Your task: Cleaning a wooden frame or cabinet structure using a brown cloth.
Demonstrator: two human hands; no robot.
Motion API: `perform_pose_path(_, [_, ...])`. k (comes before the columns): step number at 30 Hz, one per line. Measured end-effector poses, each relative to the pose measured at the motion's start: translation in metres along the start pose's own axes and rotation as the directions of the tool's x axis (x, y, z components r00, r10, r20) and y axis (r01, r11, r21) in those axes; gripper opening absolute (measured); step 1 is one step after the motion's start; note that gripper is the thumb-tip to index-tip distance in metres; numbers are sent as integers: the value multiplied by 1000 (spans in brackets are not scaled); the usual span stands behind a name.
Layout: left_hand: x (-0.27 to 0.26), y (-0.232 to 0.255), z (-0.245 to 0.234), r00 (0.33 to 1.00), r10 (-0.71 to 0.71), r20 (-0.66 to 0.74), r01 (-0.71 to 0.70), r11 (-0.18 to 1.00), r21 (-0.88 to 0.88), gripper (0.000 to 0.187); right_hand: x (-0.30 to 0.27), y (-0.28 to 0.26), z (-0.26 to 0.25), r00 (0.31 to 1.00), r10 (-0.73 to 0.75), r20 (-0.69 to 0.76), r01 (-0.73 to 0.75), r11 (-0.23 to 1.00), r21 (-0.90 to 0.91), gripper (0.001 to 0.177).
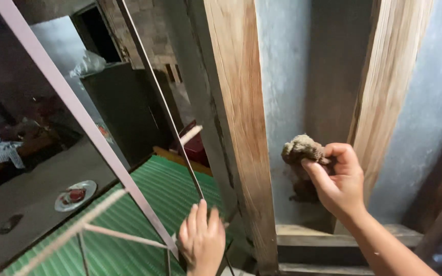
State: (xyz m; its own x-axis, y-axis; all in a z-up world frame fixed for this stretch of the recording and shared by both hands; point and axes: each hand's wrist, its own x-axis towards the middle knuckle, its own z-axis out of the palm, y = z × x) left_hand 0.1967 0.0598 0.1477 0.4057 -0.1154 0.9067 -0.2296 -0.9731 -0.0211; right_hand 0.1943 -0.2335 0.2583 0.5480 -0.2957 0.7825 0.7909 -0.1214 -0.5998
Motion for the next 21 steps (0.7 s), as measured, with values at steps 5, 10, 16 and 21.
perform_pose_path(5, [-12,-8,17,1000,18,-20,-18,1000,-3,32,22,-12,-21,997,62,37,-50,961,-272,15])
perform_pose_path(10, [-17,-13,32,1000,25,14,-25,999,-32,38,44,-65,-13,985,152,78,-132,968,-212,11])
perform_pose_path(16, [-18,-12,23,991,46,125,-43,999,-33,31,53,-66,-18,853,397,338,-376,917,-129,16])
perform_pose_path(21, [-16,-9,12,997,76,-23,-78,987,-142,39,51,-70,-25,906,292,307,-287,956,-62,8])
